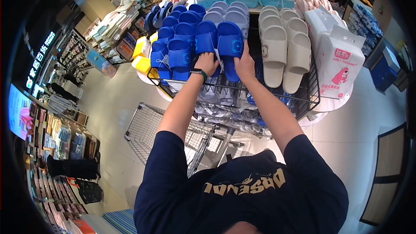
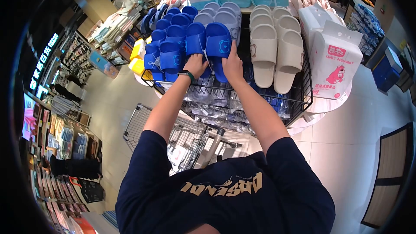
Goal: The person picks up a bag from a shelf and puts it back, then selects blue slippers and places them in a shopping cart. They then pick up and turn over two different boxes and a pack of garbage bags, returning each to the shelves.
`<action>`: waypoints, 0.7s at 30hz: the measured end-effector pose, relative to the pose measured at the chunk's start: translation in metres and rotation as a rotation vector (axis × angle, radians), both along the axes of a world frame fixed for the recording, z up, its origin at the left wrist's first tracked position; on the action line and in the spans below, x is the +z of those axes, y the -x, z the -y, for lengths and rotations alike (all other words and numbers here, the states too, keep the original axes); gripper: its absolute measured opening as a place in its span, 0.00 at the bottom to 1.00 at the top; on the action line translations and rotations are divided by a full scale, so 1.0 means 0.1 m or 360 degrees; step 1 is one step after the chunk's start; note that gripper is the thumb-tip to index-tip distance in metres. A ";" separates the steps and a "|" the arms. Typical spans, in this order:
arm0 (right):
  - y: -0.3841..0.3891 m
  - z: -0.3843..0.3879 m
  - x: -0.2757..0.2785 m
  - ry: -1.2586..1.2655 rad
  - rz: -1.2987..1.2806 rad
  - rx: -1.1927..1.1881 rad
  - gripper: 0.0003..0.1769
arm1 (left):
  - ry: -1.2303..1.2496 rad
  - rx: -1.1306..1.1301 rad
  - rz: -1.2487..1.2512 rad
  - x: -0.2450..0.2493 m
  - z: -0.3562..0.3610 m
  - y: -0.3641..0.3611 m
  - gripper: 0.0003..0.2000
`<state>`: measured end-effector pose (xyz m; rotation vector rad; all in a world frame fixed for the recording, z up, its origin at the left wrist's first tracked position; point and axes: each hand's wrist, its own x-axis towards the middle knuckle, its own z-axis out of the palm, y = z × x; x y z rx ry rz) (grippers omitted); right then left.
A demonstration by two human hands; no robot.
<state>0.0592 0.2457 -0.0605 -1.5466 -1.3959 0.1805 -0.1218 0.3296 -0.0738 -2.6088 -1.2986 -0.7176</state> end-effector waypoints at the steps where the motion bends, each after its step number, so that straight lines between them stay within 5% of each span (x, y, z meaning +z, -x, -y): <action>1: 0.02 -0.03 -0.02 -0.0043 -0.0128 0.0051 0.48 | 0.0118 0.0005 -0.0040 0.00 -0.05 -0.01 0.24; 8: -0.04 -0.14 -0.19 -0.0194 0.0094 -0.0150 0.44 | 0.0024 -0.0020 -0.0081 0.07 0.00 -0.02 0.17; 16: -0.01 -0.18 -0.17 -0.0081 -0.0096 -0.0033 0.44 | -0.0359 -0.0213 -0.0221 0.25 -0.10 0.21 0.14; 17: -0.01 -0.20 -0.19 -0.0080 -0.0098 -0.0033 0.44 | -0.0044 -0.0158 -0.0307 0.27 -0.07 0.20 0.16; 21: -0.01 -0.20 -0.20 0.0080 -0.0049 -0.0035 0.45 | -0.0008 -0.0226 -0.0146 -0.01 -0.18 0.18 0.21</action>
